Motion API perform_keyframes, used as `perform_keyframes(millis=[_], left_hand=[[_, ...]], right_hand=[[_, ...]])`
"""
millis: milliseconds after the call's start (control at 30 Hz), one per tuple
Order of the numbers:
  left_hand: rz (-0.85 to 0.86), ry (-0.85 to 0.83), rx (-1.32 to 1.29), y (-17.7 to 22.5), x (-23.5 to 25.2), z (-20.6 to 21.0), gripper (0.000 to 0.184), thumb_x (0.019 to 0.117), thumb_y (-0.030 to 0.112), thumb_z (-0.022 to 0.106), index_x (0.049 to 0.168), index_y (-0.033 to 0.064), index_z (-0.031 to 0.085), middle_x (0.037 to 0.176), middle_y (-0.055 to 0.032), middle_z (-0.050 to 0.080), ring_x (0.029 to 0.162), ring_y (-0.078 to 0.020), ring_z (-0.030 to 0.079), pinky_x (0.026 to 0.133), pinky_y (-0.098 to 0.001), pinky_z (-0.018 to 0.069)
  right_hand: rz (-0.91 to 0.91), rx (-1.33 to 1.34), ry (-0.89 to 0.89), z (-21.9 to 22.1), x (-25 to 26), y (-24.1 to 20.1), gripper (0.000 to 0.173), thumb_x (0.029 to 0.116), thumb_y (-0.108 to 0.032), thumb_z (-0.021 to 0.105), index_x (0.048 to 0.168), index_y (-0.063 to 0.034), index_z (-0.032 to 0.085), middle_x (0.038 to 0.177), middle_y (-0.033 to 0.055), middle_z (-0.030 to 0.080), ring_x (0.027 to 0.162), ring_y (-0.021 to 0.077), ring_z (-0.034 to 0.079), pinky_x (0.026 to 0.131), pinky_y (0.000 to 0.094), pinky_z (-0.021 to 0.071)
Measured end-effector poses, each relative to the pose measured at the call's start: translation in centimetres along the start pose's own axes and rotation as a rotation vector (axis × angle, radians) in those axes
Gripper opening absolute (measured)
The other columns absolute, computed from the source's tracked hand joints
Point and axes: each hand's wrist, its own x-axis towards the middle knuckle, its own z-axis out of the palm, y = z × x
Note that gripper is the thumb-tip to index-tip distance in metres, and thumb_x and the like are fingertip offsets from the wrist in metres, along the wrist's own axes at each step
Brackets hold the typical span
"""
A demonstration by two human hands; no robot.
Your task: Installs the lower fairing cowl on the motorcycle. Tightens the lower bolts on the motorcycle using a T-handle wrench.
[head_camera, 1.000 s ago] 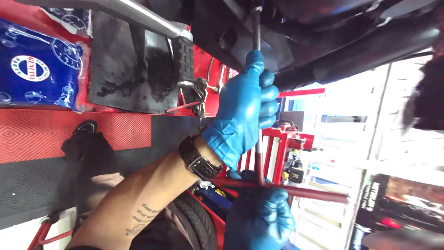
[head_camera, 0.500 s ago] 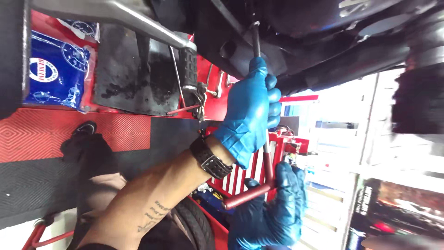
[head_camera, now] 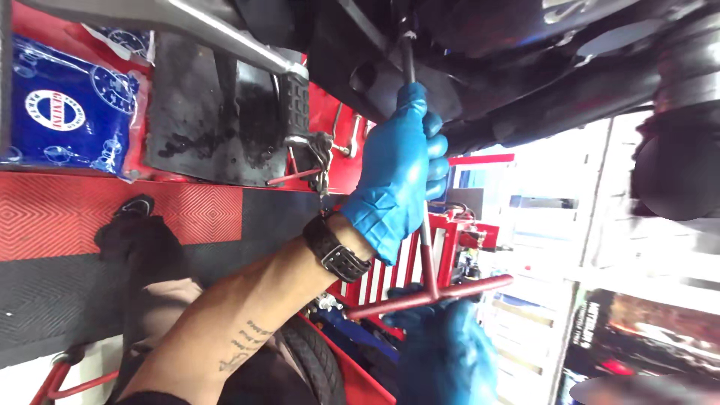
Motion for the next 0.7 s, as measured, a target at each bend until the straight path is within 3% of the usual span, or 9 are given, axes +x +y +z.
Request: perform_keyframes(millis=[67, 133, 200, 267, 333, 400, 500, 600, 700], left_hand=[[0.004, -0.004, -0.001, 0.0, 0.0, -0.1, 0.053, 0.112, 0.047, 0.026, 0.068, 0.0187, 0.036, 0.046, 0.0061, 0.028, 0.033, -0.0054, 0.027, 0.032, -0.0186, 0.0223], [0.016, -0.039, 0.033, -0.1, -0.4, -0.7, 0.05, 0.1118, 0.047, 0.025, 0.072, 0.0191, 0.038, 0.048, 0.0064, 0.028, 0.034, -0.0048, 0.026, 0.033, -0.0175, 0.0214], [0.018, -0.011, 0.026, -0.2, -0.4, -0.2, 0.052, 0.112, 0.047, 0.025, 0.07, 0.0192, 0.036, 0.046, 0.0066, 0.027, 0.034, -0.005, 0.025, 0.033, -0.0183, 0.0211], [0.027, 0.011, 0.004, -0.1, -0.4, 0.1, 0.052, 0.1122, 0.046, 0.025, 0.068, 0.0195, 0.034, 0.046, 0.0068, 0.025, 0.033, -0.0054, 0.024, 0.033, -0.0189, 0.0201], [0.037, -0.006, -0.006, 0.3, -0.5, 0.1, 0.051, 0.1123, 0.045, 0.025, 0.069, 0.0196, 0.035, 0.046, 0.0071, 0.026, 0.034, -0.0052, 0.024, 0.033, -0.0185, 0.0198], [0.038, -0.023, 0.001, 0.3, -0.5, 0.2, 0.05, 0.1126, 0.045, 0.024, 0.071, 0.0193, 0.036, 0.047, 0.0073, 0.027, 0.034, -0.0046, 0.025, 0.033, -0.0178, 0.0211], [0.057, 0.01, 0.064, 0.7, -0.2, 0.1, 0.051, 0.1123, 0.046, 0.024, 0.071, 0.0189, 0.036, 0.046, 0.0072, 0.027, 0.034, -0.0047, 0.025, 0.033, -0.0182, 0.0201], [0.064, 0.032, 0.165, 0.1, -0.9, 0.1, 0.051, 0.1121, 0.047, 0.023, 0.071, 0.0195, 0.036, 0.048, 0.0066, 0.027, 0.036, -0.0058, 0.024, 0.035, -0.0183, 0.0206], [0.107, 0.036, 0.184, 0.2, -0.8, 0.4, 0.052, 0.1121, 0.048, 0.022, 0.071, 0.0189, 0.037, 0.048, 0.0062, 0.027, 0.036, -0.0062, 0.024, 0.035, -0.0186, 0.0215]], right_hand=[[-0.456, -0.631, 0.137, -2.7, 0.0, 0.4, 0.017, 0.0988, -0.006, 0.06, 0.11, -0.0126, 0.071, 0.107, -0.0078, 0.073, 0.1, 0.0025, 0.069, 0.089, 0.0208, 0.0579], [-0.708, -1.088, 0.039, -4.3, 2.2, -0.3, 0.029, 0.0931, -0.022, 0.07, 0.12, -0.0136, 0.066, 0.129, 0.0039, 0.063, 0.137, 0.0207, 0.05, 0.121, 0.0419, 0.0331], [-0.861, -1.285, -0.041, -3.7, 5.3, -0.2, 0.02, 0.0931, -0.027, 0.067, 0.101, -0.0096, 0.069, 0.108, 0.0152, 0.07, 0.123, 0.0385, 0.059, 0.117, 0.0617, 0.0283], [-0.957, -1.238, 0.009, -2.5, 7.5, 0.9, 0.034, 0.0935, -0.027, 0.068, 0.067, -0.007, 0.06, 0.068, 0.0116, 0.062, 0.079, 0.0316, 0.064, 0.092, 0.052, 0.0447], [-0.789, -0.91, -0.01, -1.0, 7.2, 2.1, 0.04, 0.0929, -0.018, 0.07, 0.059, -0.007, 0.052, 0.058, 0.0049, 0.053, 0.064, 0.0173, 0.056, 0.074, 0.0333, 0.0447], [-0.261, -0.194, -0.09, 1.9, 4.4, 3.4, 0.029, 0.0913, -0.004, 0.064, 0.064, -0.0128, 0.061, 0.06, -0.0066, 0.056, 0.058, 0.0, 0.054, 0.059, 0.0144, 0.047], [0.329, 0.719, -0.171, 6.8, 1.8, 3.0, 0.031, 0.0935, -0.017, 0.055, 0.062, -0.0167, 0.057, 0.05, -0.0074, 0.044, 0.046, 0.006, 0.047, 0.05, 0.0249, 0.0421], [0.11, 0.429, -0.139, 3.5, 1.6, 2.1, 0.016, 0.101, -0.017, 0.055, 0.1, -0.0131, 0.07, 0.086, -0.0029, 0.071, 0.081, 0.0068, 0.068, 0.078, 0.0265, 0.0584], [-0.622, -0.588, -0.048, -4.4, 2.5, -1.6, 0.035, 0.0972, -0.02, 0.064, 0.131, -0.0119, 0.06, 0.135, -0.0035, 0.063, 0.132, 0.0094, 0.054, 0.113, 0.0305, 0.044]])
